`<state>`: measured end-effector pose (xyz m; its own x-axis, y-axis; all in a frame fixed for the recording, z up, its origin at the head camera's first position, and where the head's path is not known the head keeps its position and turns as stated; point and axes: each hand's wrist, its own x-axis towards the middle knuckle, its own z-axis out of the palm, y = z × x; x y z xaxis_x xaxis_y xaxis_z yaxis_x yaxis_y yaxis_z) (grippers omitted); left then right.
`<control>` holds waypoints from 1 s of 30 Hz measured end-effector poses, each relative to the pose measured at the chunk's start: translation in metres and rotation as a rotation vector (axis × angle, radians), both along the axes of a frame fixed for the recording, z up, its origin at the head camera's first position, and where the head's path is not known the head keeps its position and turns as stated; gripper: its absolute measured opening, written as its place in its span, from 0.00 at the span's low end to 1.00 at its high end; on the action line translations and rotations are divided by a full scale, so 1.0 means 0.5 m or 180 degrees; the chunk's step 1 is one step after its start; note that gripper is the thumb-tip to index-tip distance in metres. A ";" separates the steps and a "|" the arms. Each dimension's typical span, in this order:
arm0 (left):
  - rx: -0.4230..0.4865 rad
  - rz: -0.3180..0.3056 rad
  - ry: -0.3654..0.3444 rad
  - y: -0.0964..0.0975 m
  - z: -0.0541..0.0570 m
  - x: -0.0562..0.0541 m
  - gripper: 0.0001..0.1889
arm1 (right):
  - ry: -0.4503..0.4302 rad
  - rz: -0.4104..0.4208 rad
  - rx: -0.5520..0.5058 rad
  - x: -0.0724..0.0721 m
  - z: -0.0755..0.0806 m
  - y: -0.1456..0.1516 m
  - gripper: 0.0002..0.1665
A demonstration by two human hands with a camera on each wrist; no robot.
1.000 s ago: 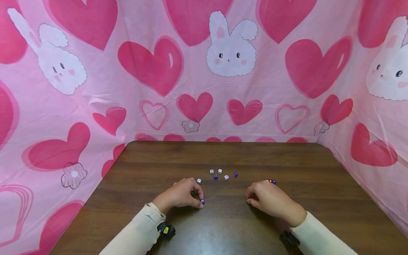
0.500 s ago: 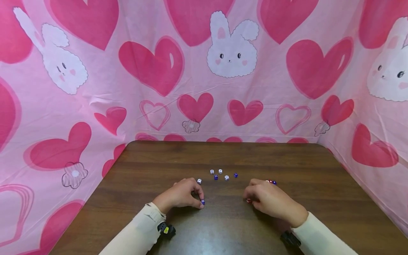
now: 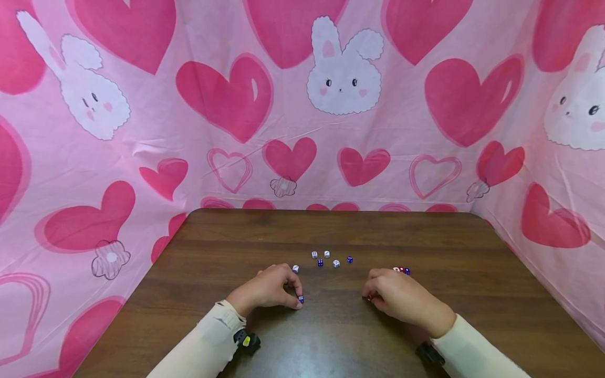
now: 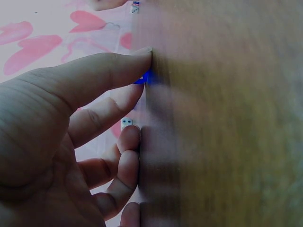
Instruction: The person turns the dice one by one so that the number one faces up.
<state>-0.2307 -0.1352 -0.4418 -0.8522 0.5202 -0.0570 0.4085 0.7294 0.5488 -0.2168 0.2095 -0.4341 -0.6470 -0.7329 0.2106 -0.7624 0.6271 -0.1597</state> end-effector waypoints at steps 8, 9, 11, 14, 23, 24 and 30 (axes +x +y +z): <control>-0.0007 -0.0008 0.0020 0.000 -0.001 -0.001 0.11 | -0.0098 -0.0108 0.0054 0.002 0.004 -0.001 0.10; -0.0007 -0.0008 0.0019 0.000 -0.001 -0.001 0.11 | -0.0108 -0.0126 0.0052 0.002 0.004 -0.001 0.11; -0.0010 -0.0009 0.0026 0.000 -0.001 -0.001 0.11 | -0.0116 -0.0135 0.0042 0.003 0.004 -0.001 0.11; -0.0016 -0.0011 0.0039 -0.001 -0.001 -0.001 0.11 | -0.0087 -0.0088 0.0022 0.002 0.003 -0.002 0.12; 0.0023 -0.0035 0.0029 -0.001 -0.003 -0.001 0.10 | 0.0048 0.0005 0.0042 0.001 0.002 -0.002 0.10; 0.0026 -0.0035 0.0031 -0.002 -0.003 -0.001 0.10 | 0.0034 -0.0002 0.0048 0.001 0.003 -0.002 0.09; 0.0019 -0.0014 0.0036 -0.001 -0.002 0.000 0.10 | -0.0133 -0.0070 0.0042 -0.001 0.010 0.000 0.08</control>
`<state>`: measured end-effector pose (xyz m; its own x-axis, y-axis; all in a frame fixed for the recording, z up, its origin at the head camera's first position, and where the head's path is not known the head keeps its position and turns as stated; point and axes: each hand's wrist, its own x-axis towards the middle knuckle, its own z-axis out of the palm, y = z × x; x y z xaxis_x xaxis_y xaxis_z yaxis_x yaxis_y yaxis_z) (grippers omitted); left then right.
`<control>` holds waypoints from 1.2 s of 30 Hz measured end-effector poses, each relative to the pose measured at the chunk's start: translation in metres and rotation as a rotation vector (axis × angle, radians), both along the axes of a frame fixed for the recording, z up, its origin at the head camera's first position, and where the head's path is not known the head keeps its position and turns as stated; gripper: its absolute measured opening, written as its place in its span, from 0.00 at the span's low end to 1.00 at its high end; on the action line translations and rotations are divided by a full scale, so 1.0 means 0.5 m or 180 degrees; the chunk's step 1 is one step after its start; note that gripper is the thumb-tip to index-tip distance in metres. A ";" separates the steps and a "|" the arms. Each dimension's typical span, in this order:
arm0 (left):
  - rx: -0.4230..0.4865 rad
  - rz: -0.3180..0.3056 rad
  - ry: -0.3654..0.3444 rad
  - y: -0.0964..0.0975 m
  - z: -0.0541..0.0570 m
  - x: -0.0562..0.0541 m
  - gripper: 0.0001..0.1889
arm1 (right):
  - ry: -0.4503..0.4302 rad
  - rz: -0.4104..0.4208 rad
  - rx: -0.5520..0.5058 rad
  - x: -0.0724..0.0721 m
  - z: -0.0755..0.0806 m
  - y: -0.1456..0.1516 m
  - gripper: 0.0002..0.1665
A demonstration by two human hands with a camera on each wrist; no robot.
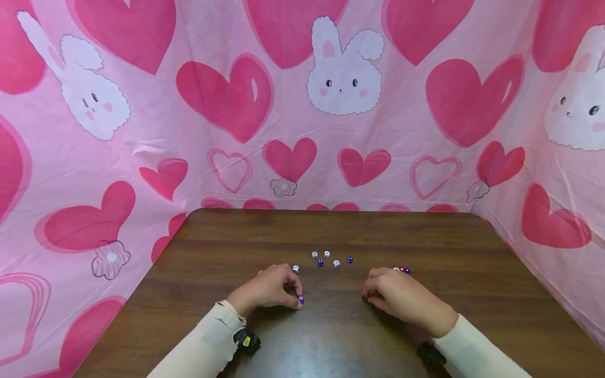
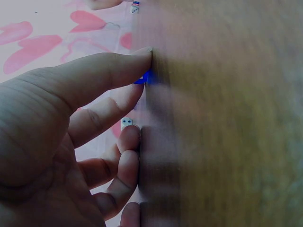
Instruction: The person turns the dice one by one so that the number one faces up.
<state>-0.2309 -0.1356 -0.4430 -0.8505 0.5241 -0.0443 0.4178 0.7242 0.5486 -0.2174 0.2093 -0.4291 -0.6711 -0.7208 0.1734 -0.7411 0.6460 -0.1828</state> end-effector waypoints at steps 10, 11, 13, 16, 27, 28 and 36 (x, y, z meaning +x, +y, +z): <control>-0.0032 0.0017 -0.0007 0.002 0.002 0.001 0.11 | -0.0154 -0.0022 -0.0135 0.000 0.004 0.006 0.08; -0.0027 0.0013 -0.0006 0.002 0.002 0.002 0.11 | -0.0146 -0.0016 -0.0146 -0.001 0.004 0.006 0.08; -0.0021 0.0010 -0.0012 0.002 0.003 0.002 0.11 | -0.0105 0.0003 -0.0167 -0.001 0.003 0.006 0.08; -0.0021 0.0001 -0.0005 0.003 0.004 0.003 0.11 | -0.0063 0.0029 -0.0185 -0.002 0.001 0.007 0.09; -0.0018 -0.0012 0.0031 0.003 0.000 -0.001 0.11 | -0.0229 0.0055 -0.0248 -0.008 -0.004 0.011 0.12; -0.0019 -0.0013 0.0034 0.003 0.001 -0.001 0.11 | -0.0246 0.0061 -0.0265 -0.008 -0.005 0.011 0.12; -0.0016 0.0005 0.0002 0.002 0.003 0.001 0.11 | -0.0338 0.0029 -0.0308 -0.006 -0.002 0.010 0.12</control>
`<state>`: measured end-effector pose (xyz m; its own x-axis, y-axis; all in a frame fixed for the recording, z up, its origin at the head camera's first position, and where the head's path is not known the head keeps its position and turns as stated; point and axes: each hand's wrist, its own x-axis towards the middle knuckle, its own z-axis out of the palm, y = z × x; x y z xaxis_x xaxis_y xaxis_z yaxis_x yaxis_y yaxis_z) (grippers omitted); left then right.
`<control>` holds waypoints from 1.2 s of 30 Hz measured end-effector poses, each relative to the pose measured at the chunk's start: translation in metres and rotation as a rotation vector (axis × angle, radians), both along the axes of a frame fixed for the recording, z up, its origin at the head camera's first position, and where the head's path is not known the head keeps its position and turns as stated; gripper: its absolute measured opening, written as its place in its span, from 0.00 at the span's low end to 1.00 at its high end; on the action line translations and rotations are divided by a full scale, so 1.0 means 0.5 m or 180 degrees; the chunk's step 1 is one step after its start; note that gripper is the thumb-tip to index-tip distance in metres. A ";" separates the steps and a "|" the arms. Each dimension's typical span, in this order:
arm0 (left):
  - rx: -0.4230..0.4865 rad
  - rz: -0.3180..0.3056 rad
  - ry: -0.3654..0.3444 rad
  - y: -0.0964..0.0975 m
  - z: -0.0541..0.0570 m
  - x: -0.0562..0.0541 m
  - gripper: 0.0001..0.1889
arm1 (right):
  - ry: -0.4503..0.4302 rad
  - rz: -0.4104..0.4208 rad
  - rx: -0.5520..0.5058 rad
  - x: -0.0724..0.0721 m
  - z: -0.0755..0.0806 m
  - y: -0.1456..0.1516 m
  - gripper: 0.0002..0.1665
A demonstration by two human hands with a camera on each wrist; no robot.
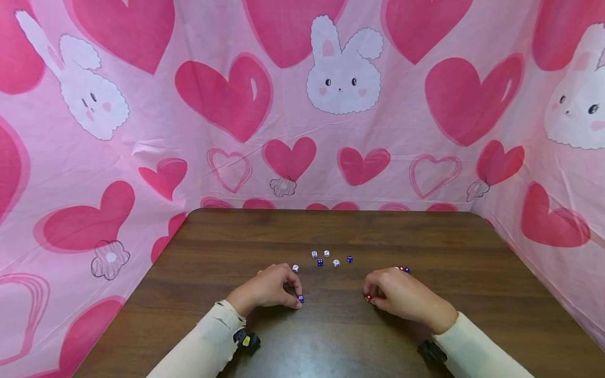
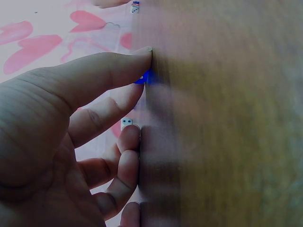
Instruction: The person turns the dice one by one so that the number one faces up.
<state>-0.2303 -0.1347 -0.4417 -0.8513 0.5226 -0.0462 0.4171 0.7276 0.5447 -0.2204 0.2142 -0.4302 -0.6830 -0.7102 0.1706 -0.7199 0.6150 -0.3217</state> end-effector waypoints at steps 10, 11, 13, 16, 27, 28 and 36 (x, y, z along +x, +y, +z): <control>0.0009 -0.0012 -0.0021 -0.001 -0.002 0.001 0.11 | 0.0020 -0.0200 0.0219 0.004 0.000 0.003 0.12; 0.0013 -0.0014 -0.0020 -0.001 -0.002 0.000 0.11 | 0.0037 -0.0199 0.0236 0.004 0.000 0.002 0.12; 0.0015 -0.0012 -0.0023 -0.001 -0.003 -0.001 0.11 | 0.0038 -0.0213 0.0251 0.005 0.000 0.001 0.12; 0.0020 -0.0013 -0.0016 -0.002 -0.003 0.000 0.11 | 0.0037 -0.0234 0.0274 0.006 0.001 0.000 0.12; -0.0003 -0.0004 0.0013 0.000 -0.003 0.001 0.10 | 0.0213 -0.0166 0.0285 0.010 -0.003 -0.001 0.09; -0.0003 -0.0007 0.0016 0.000 -0.004 0.001 0.10 | 0.0240 -0.0159 0.0280 0.010 -0.004 0.000 0.08; -0.0007 -0.0007 0.0022 -0.001 -0.004 0.000 0.11 | 0.0295 -0.0156 0.0257 0.007 -0.005 0.000 0.08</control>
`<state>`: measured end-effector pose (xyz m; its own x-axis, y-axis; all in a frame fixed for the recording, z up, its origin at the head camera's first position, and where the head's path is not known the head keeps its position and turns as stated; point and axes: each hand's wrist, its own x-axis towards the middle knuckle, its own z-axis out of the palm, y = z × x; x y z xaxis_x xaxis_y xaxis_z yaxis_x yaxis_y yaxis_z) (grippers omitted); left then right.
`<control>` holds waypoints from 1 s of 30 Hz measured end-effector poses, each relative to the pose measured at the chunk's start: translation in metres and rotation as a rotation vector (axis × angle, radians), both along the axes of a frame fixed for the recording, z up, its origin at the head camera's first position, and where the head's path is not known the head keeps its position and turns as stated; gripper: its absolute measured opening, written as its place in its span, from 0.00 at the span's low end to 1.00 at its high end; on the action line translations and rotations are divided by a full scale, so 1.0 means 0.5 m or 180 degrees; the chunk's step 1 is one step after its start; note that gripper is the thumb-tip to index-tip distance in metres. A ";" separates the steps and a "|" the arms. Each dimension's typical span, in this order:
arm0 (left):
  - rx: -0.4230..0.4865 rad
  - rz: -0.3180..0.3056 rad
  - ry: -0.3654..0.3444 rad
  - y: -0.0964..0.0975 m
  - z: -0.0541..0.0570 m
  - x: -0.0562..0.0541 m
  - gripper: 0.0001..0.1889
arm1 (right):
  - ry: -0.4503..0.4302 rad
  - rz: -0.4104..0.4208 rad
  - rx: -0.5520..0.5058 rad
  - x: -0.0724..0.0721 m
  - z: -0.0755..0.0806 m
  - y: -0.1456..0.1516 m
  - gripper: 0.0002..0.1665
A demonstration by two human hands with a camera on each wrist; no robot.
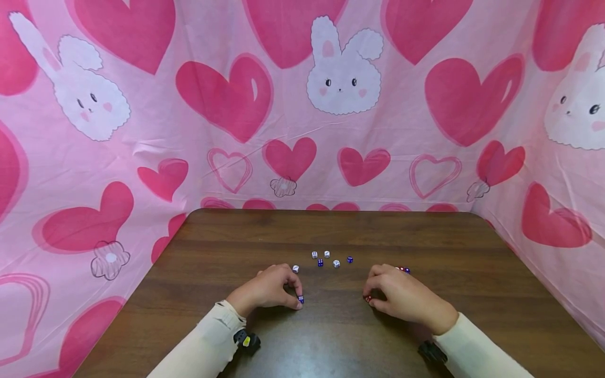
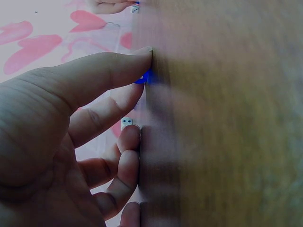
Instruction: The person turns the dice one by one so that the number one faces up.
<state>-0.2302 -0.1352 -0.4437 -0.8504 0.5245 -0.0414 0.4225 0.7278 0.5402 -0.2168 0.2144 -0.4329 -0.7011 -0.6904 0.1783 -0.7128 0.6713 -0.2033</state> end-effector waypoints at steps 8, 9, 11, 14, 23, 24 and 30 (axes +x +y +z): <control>-0.0021 0.0000 0.0046 0.001 0.000 -0.001 0.11 | 0.0194 -0.0019 -0.0067 -0.004 0.002 0.004 0.09; -0.0019 -0.0002 0.0051 0.001 0.001 -0.001 0.11 | 0.0210 -0.0024 -0.0066 -0.005 0.002 0.006 0.09; -0.0012 -0.0007 0.0054 0.002 0.000 -0.001 0.11 | 0.0218 -0.0035 -0.0066 -0.006 0.003 0.008 0.09; -0.0009 -0.0008 0.0053 0.002 0.000 -0.001 0.11 | 0.0200 -0.0072 -0.0069 -0.008 0.005 0.013 0.09; -0.0015 -0.0003 0.0007 0.001 -0.002 -0.002 0.11 | 0.0206 -0.0248 -0.0058 -0.018 0.014 0.032 0.10; -0.0016 0.0000 0.0002 0.000 -0.002 -0.002 0.11 | 0.0210 -0.0266 -0.0055 -0.020 0.014 0.035 0.10; -0.0008 0.0004 -0.0015 -0.001 -0.001 -0.003 0.11 | 0.0237 -0.0350 -0.0092 -0.031 0.016 0.055 0.09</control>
